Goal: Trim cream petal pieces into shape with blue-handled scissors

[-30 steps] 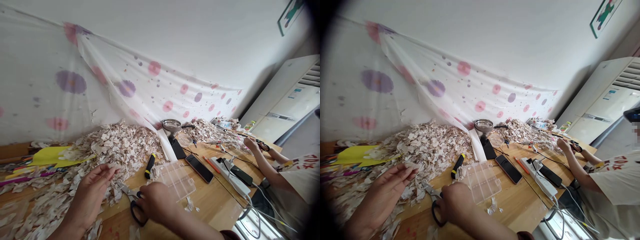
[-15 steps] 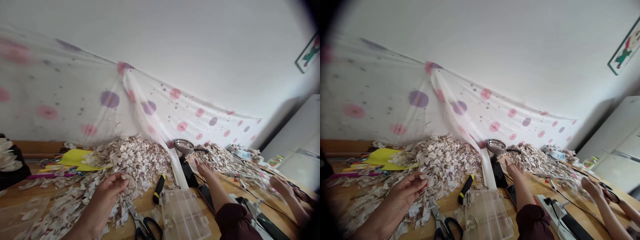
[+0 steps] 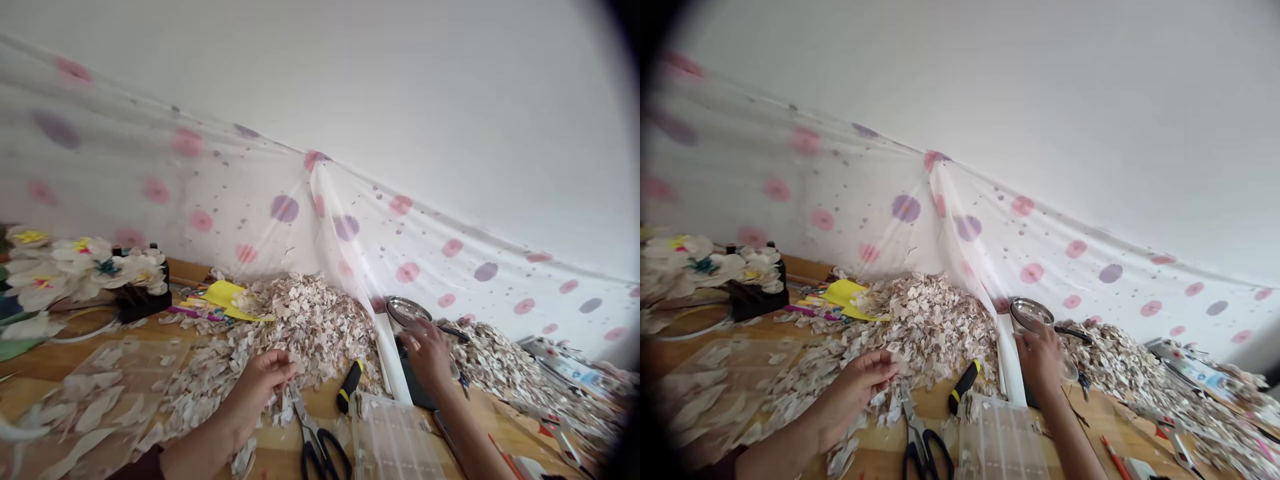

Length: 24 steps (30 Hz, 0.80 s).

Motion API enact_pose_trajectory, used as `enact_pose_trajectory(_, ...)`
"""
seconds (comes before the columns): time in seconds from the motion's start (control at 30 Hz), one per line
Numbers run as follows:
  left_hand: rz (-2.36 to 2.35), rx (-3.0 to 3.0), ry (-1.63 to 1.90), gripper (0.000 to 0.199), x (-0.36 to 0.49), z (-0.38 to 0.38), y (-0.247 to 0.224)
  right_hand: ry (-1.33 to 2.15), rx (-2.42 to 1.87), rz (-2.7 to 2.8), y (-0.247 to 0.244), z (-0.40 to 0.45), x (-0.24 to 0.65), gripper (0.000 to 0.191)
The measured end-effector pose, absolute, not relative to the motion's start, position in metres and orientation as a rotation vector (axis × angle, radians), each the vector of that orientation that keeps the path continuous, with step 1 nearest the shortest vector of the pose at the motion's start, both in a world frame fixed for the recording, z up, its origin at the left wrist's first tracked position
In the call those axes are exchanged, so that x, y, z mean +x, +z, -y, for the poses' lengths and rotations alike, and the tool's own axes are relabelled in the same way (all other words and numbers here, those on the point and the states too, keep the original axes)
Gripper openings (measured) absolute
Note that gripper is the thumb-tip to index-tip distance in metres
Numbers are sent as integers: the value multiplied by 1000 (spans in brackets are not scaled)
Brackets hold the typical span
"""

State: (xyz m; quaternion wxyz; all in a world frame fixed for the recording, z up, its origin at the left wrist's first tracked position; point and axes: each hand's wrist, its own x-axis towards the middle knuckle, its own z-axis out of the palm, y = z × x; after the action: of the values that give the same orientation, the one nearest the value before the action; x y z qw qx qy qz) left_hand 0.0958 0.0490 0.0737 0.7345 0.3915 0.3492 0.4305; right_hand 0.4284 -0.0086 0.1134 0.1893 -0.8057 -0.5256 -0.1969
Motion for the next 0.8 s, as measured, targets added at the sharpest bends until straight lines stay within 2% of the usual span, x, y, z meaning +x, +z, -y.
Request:
enact_pose_trajectory(0.13,-793,893,910,30,87,-33,57,-480,-1833,1861,89,36,303,21)
enact_pose_trajectory(0.2,-799,895,890,32,81,-26,51,-365,-1493,1973,77,49,254,24)
enact_pose_trajectory(0.27,-812,906,866,31,75,-19,47,-282,-1393,1952,67,55,225,27)
enact_pose_trajectory(0.47,-850,998,846,33,64,-10,35,-55,-1398,1853,50,50,212,16)
enact_pose_trajectory(0.63,-859,1058,866,34,60,-11,25,365,-1282,1543,32,49,207,7)
enact_pose_trajectory(0.8,-784,1324,955,28,49,-9,14,584,-1258,1322,17,45,203,31)
